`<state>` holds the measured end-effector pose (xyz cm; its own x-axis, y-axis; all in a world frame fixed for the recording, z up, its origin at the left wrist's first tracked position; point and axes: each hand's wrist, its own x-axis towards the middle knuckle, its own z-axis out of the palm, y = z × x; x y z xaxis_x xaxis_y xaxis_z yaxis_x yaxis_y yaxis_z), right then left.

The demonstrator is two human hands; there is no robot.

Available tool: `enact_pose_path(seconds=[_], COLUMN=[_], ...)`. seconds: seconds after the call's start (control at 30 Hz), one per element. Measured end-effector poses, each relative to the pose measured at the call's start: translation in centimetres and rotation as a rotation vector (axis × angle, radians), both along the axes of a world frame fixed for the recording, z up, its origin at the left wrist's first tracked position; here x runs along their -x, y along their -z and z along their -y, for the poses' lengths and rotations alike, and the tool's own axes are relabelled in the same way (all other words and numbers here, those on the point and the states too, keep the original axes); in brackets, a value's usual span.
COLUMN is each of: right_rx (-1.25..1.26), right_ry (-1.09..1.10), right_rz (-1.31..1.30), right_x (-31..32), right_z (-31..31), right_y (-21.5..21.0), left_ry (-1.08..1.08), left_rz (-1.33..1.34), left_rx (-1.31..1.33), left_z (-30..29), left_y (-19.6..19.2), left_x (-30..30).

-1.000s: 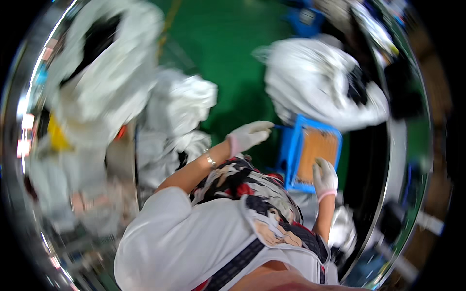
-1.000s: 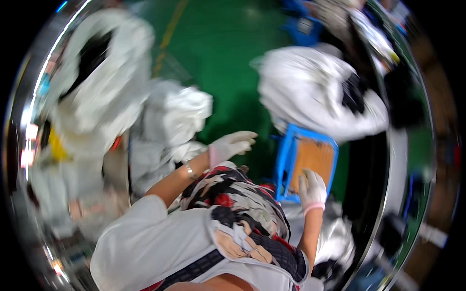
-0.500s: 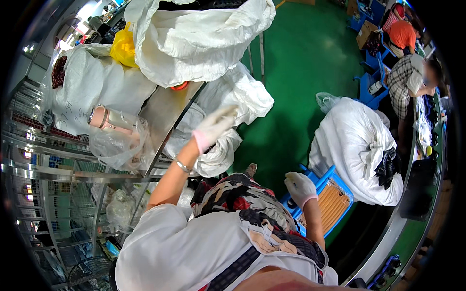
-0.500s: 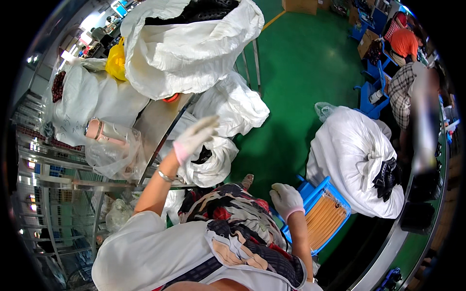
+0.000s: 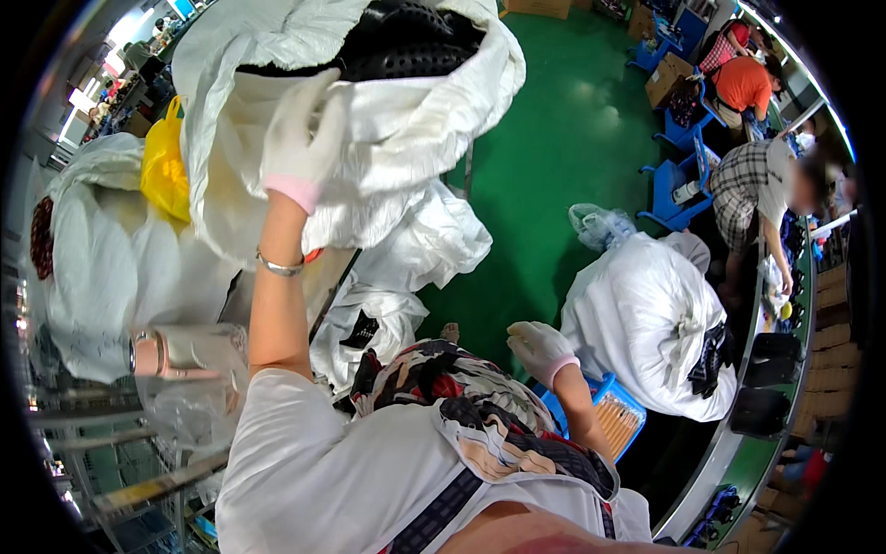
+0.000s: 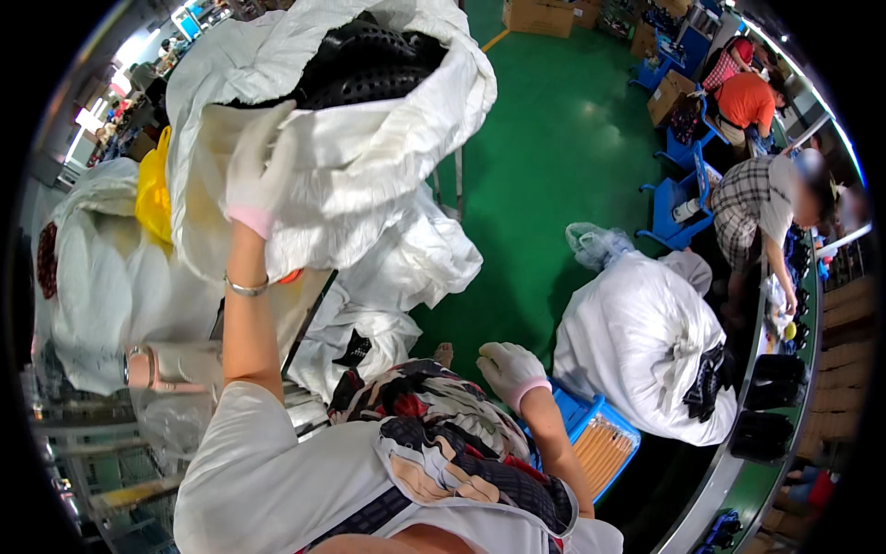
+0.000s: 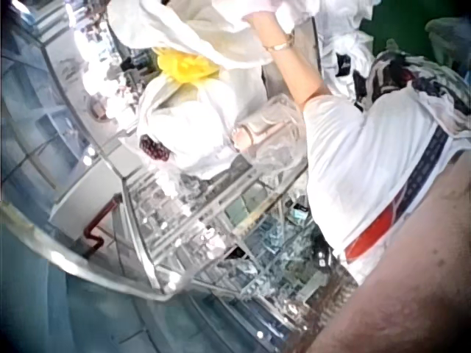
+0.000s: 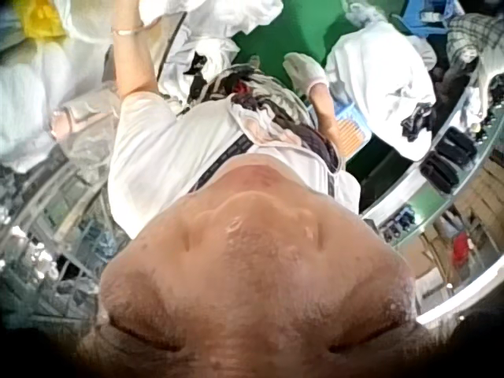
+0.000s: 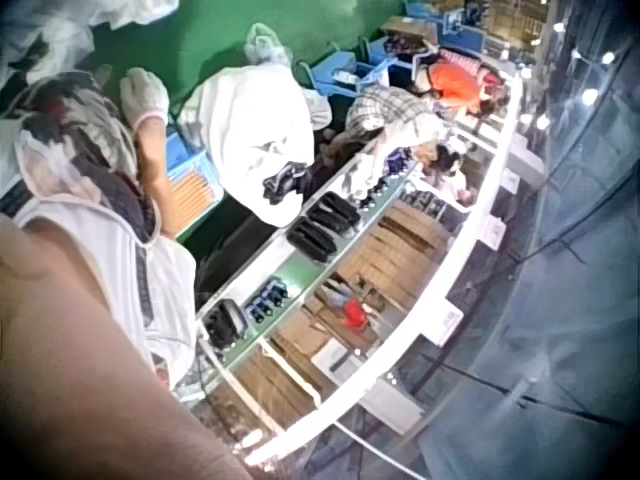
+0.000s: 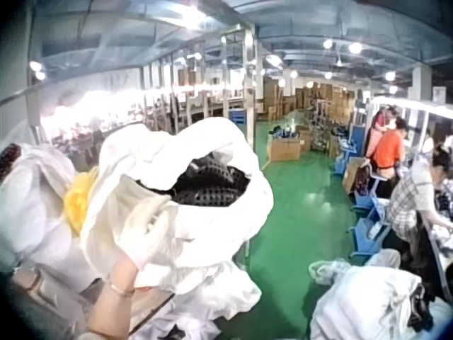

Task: The person sorts various black shoe components on a metal table and subsequently gathers them into a large white bag.

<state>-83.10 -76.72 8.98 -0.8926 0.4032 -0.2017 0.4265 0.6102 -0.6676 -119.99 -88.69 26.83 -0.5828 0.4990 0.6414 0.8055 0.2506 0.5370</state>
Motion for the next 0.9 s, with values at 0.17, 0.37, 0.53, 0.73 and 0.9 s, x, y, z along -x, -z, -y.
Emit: enact_pose_path(seconds=[0.17, 0.37, 0.53, 0.73, 0.9], right_rx=[-0.034, -0.117, -0.184, -0.286, -0.301], right_ry=[0.035, -0.083, -0.3, -0.535, -0.818], right_rz=[-0.079, -0.281, -0.61, -0.851, -1.133], right_x=[5.1, 12.1, 20.6, 33.4, 45.3], right_z=[-3.6, -9.1, -13.0, -17.3, -19.3], right_y=[-3.1, -9.2, -19.7, -26.0, -24.9], left_ry=[-0.168, -0.224, -0.215, -0.031, 0.18], left_rz=[-0.065, -0.22, -0.155, -0.004, 0.247], left_rx=[0.016, -0.065, -0.139, -0.166, 0.011], left_z=[-2.6, -4.4, -4.5, -6.4, -7.8], left_y=[-2.4, -4.9, -8.5, -12.9, -10.4], left_x=[5.5, 10.2, 12.1, 10.1, 9.2])
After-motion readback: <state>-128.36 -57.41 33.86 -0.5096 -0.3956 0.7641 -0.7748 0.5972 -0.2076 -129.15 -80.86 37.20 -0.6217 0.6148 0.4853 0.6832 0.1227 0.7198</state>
